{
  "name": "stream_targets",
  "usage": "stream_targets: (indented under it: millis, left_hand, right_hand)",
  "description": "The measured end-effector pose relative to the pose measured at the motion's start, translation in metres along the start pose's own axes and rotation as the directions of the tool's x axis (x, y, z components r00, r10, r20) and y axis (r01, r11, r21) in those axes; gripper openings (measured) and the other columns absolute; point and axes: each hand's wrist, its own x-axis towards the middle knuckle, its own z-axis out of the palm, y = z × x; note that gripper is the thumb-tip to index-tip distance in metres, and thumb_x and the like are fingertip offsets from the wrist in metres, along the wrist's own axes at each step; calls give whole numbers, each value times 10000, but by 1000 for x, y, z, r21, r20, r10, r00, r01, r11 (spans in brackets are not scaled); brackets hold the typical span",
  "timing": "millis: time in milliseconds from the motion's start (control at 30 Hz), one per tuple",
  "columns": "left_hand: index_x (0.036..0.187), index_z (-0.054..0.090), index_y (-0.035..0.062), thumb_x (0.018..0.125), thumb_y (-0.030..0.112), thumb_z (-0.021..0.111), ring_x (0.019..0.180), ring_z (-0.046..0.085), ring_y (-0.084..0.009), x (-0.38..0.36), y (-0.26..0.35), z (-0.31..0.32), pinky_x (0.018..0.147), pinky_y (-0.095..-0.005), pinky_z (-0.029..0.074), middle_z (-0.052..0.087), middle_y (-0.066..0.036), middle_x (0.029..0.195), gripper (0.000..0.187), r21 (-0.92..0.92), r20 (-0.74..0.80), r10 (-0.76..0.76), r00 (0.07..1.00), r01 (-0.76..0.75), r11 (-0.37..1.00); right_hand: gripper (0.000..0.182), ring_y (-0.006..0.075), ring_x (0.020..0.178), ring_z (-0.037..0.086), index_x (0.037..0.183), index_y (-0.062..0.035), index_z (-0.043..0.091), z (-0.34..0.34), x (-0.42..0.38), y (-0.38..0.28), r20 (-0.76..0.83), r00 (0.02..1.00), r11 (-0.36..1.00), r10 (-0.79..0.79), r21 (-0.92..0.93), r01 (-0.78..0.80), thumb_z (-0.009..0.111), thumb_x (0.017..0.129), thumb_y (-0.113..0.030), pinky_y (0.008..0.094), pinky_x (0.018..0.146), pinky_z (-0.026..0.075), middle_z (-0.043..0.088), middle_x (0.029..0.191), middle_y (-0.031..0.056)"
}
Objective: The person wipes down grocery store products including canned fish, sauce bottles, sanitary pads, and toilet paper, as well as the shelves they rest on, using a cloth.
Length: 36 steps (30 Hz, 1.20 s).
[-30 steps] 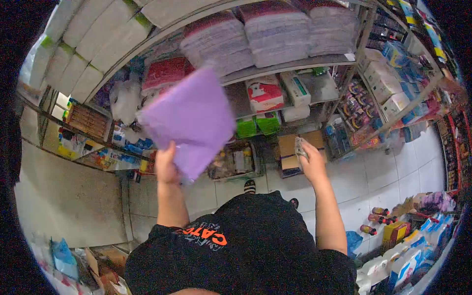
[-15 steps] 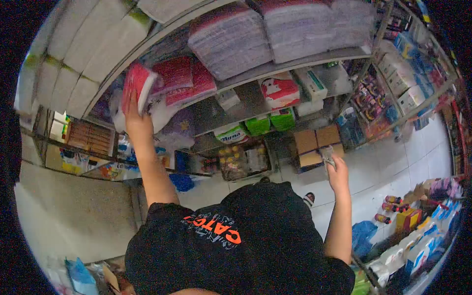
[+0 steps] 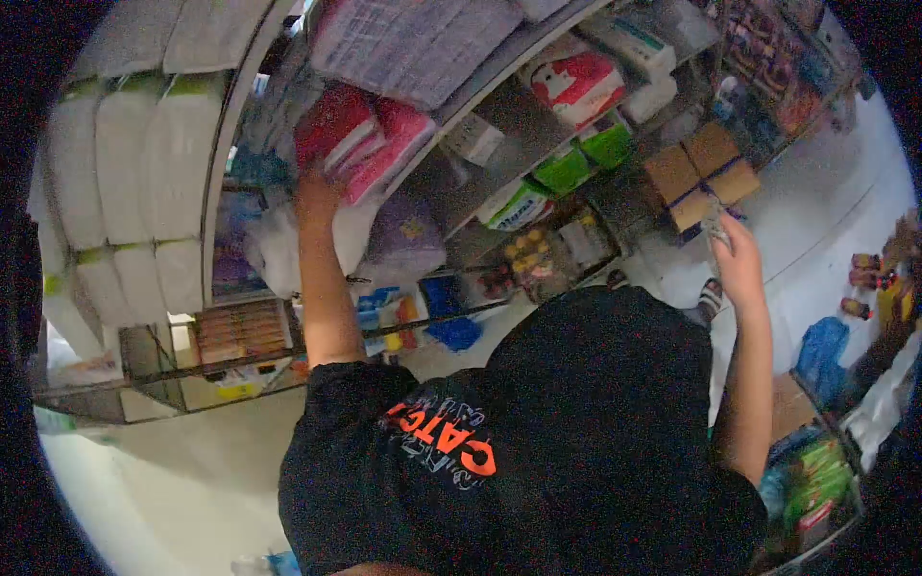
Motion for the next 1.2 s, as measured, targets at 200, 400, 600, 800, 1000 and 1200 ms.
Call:
stream_targets:
  millis: [200,400,600,800,1000,1200]
  left_hand:
    - [1217,469,87,770,451,552,963,556,-327,1,-6,11,864,-430,395,560,-193,1092,582,-26,-211,9,978,-15,1000]
    - [1251,420,86,759,462,563,1027,502,-372,-21,51,-27,804,-463,432,501,-197,1170,635,-185,-76,-108,991,92,978]
    - [1295,330,90,703,507,615,1093,395,-454,-25,70,13,858,-517,383,387,-209,1259,778,6,-136,-10,991,11,1000]
    - [1304,314,74,693,484,637,1138,351,-454,3,47,39,937,-527,299,336,-213,1308,804,-119,-88,-60,994,50,992]
    - [1282,336,14,709,349,664,1188,323,-419,-10,87,-38,985,-463,265,369,-227,1290,741,-400,-373,80,924,-238,885]
    - [1247,392,12,723,222,657,1187,356,-352,-43,202,-71,995,-418,260,413,-214,1249,624,-662,-425,118,897,-397,635]
  right_hand:
    - [370,270,1141,454,1133,19,511,10,-9,-6,24,999,999,42,-30,-42,527,780,-90,312,960,327,509,1182,177]
    - [349,249,1115,466,1117,32,515,17,-6,-11,33,999,999,33,31,-34,514,780,-59,308,957,328,519,1171,151]
    - [357,236,1110,468,1132,30,505,28,-6,-4,60,998,998,5,66,-9,510,783,-44,296,949,332,515,1173,147]
    - [356,238,1112,466,1145,33,492,29,-9,9,73,997,995,11,95,-18,503,796,-42,296,948,333,510,1178,144]
    - [344,272,1055,507,1087,34,530,17,-18,18,3,999,994,43,98,-43,553,769,-97,312,906,379,532,1126,178]
    - [397,286,910,578,1092,3,539,-33,-30,-11,27,978,960,205,188,-206,567,725,-145,350,800,451,603,978,178]
